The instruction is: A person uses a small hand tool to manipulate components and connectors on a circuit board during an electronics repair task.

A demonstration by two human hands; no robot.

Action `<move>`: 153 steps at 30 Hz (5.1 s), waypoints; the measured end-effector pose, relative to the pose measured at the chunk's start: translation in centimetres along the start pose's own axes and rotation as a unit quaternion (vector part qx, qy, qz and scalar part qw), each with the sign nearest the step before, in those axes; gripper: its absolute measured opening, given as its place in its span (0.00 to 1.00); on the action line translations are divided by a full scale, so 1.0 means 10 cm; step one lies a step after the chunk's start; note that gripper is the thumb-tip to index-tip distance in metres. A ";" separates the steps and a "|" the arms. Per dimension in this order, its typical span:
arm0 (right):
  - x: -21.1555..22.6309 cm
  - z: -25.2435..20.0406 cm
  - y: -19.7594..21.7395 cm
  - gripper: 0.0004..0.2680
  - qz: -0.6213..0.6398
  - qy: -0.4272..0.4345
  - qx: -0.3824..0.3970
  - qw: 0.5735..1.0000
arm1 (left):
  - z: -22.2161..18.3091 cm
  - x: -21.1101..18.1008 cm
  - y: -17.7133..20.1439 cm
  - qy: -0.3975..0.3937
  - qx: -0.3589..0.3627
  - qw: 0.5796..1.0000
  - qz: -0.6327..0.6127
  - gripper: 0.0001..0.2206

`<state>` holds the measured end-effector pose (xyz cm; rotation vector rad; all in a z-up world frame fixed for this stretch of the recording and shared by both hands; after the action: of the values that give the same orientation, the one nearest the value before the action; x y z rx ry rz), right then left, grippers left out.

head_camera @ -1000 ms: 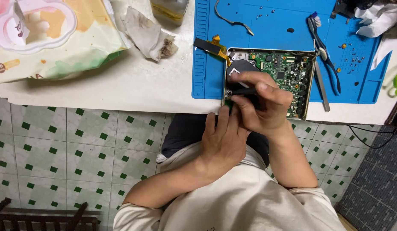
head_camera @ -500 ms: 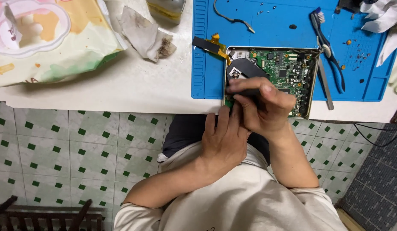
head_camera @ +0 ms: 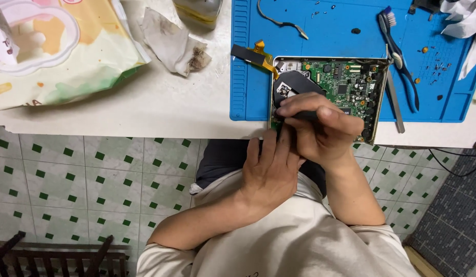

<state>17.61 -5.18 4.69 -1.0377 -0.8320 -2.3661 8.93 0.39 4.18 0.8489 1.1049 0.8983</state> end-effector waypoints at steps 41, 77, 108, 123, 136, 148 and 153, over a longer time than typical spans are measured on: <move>-0.05 -0.02 0.07 0.25 -0.009 -0.008 -0.020 1.000 | 0.06 0.01 0.05 -0.009 0.017 1.000 0.008 0.15; 0.49 -2.03 1.13 0.25 -0.022 -0.182 -0.426 0.886 | -0.12 0.48 0.04 0.099 -0.031 0.987 -0.120 0.16; -0.19 -2.41 0.99 0.29 0.232 -0.187 -0.446 0.844 | 0.17 0.90 -0.49 0.320 0.134 0.840 -0.416 0.15; -0.20 -2.40 1.01 0.29 0.242 -0.184 -0.428 0.851 | 0.16 0.89 -0.61 0.313 0.090 0.826 -0.460 0.13; -0.20 -2.36 1.01 0.28 0.246 -0.168 -0.423 0.855 | 0.15 0.98 -0.69 0.287 0.090 0.819 -0.489 0.13; -0.16 -2.32 0.99 0.28 0.228 -0.184 -0.413 0.862 | 0.15 0.97 -0.68 0.252 0.087 0.823 -0.501 0.11; -0.14 -2.29 1.01 0.28 0.229 -0.170 -0.424 0.860 | 0.14 1.01 -0.71 0.248 0.076 0.819 -0.511 0.12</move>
<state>12.69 -27.65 -5.19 -1.7769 0.4346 -2.1246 13.43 6.56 -5.60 0.0244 1.8350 0.0880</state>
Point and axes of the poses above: each hand's wrist, its own z-axis towards the middle knuckle, its own y-axis out of the back of the hand, x = y × z, the point moved 9 cm from there along z, towards the middle knuckle, and after that the axes turned 12 degrees about x, right-handed, at the moved point
